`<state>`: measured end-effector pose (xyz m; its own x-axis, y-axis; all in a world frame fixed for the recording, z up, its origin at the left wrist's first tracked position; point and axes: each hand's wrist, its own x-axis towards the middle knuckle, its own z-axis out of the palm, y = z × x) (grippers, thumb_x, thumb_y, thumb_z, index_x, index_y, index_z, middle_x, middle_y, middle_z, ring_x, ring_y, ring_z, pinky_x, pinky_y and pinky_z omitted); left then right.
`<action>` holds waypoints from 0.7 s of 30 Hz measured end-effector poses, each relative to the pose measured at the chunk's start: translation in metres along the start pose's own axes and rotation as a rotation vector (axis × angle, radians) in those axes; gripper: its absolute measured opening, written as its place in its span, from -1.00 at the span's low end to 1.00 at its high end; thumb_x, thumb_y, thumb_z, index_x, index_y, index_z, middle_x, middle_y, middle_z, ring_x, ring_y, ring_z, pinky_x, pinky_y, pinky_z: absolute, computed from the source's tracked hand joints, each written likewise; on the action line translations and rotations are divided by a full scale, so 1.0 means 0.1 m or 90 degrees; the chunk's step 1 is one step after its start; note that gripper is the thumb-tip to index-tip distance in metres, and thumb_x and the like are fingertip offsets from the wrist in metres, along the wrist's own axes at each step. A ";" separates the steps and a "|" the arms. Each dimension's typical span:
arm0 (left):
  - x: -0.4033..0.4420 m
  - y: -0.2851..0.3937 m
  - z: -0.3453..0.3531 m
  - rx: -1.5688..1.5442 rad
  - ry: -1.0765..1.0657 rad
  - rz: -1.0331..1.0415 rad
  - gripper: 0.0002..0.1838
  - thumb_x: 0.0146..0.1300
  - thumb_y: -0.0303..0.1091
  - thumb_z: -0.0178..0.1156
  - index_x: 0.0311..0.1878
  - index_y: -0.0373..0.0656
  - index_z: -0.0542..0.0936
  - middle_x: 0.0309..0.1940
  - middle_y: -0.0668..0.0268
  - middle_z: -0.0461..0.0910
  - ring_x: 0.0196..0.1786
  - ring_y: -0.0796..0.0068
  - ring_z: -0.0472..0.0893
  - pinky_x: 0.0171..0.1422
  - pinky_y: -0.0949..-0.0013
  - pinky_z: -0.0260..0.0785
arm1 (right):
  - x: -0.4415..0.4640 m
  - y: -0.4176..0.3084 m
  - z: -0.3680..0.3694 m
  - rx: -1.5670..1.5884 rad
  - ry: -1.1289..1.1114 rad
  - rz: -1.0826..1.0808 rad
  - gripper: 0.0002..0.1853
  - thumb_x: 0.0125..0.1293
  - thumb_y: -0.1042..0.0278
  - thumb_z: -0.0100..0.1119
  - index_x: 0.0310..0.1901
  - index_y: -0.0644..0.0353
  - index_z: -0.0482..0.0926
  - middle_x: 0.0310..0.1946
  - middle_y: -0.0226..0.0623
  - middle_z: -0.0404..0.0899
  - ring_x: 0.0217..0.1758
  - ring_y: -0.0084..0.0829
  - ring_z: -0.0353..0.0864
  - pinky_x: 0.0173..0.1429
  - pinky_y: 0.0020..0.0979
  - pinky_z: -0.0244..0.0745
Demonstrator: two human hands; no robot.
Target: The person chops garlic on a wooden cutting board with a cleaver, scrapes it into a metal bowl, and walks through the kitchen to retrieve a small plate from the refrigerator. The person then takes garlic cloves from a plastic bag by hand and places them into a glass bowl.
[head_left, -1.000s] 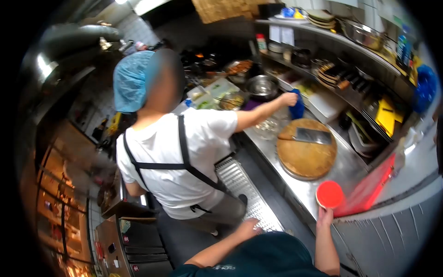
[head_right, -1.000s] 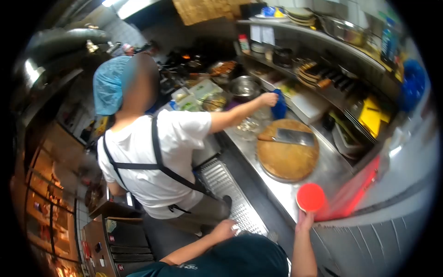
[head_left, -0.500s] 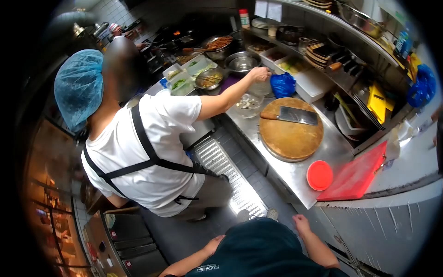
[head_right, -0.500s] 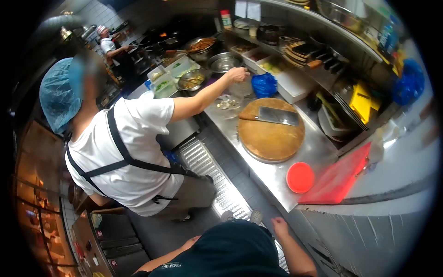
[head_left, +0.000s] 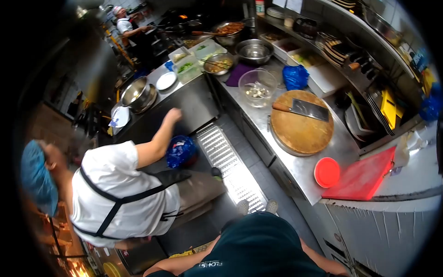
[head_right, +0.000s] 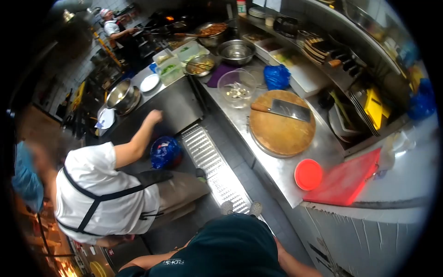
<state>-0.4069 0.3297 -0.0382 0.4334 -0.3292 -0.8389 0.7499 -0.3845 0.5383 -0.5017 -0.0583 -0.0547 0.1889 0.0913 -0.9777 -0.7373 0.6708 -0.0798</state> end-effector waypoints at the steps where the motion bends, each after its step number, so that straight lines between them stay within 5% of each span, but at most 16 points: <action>1: 0.02 0.00 -0.02 0.001 0.000 0.002 -0.40 0.59 0.02 -0.14 0.41 -0.29 0.41 0.38 0.07 0.44 0.42 0.23 0.40 0.50 0.31 0.19 | -0.09 -0.03 0.10 0.049 0.008 0.026 -0.43 0.53 -0.11 -0.12 0.24 0.21 0.57 0.13 -0.14 0.65 0.16 -0.18 0.63 0.36 -0.19 0.48; 3: 0.04 0.04 -0.08 0.000 -0.001 0.005 -0.40 0.59 0.02 -0.14 0.42 -0.29 0.40 0.38 0.07 0.44 0.42 0.23 0.39 0.51 0.30 0.18 | -0.25 -0.11 0.31 0.154 0.037 0.052 -0.57 0.61 0.19 -0.15 0.29 0.28 0.50 0.18 -0.15 0.61 0.21 -0.27 0.57 0.39 -0.31 0.43; 12: 0.16 0.08 -0.47 -0.005 -0.006 0.012 -0.40 0.58 0.00 -0.11 0.42 -0.29 0.39 0.39 0.07 0.43 0.44 0.22 0.38 0.52 0.28 0.15 | 0.28 0.32 0.32 0.257 -0.009 -0.027 -0.55 0.60 0.13 -0.12 0.29 0.29 0.49 0.22 -0.16 0.58 0.25 -0.31 0.54 0.41 -0.31 0.40; 17: 0.22 0.12 -0.83 0.008 -0.010 0.013 -0.40 0.57 0.00 -0.09 0.43 -0.30 0.38 0.40 0.06 0.42 0.44 0.21 0.36 0.53 0.27 0.13 | -0.26 0.12 1.09 -0.047 0.073 -0.134 -0.56 0.59 0.11 -0.09 0.24 0.28 0.53 0.18 -0.17 0.60 0.21 -0.33 0.55 0.30 -0.31 0.45; 21: 0.36 0.16 -1.02 0.018 -0.002 0.016 -0.40 0.57 -0.01 -0.08 0.43 -0.30 0.37 0.40 0.06 0.41 0.45 0.20 0.36 0.53 0.26 0.12 | 0.74 0.59 0.51 -0.114 0.130 -0.140 -0.59 0.51 0.12 0.05 0.17 0.27 0.56 0.07 -0.16 0.64 0.14 -0.34 0.57 0.22 -0.32 0.47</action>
<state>-0.3285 0.3998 -0.0684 0.4496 -0.3422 -0.8250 0.7242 -0.4011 0.5610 -0.4979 0.0258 -0.1222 0.2362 -0.2022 -0.9504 -0.7985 0.5170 -0.3084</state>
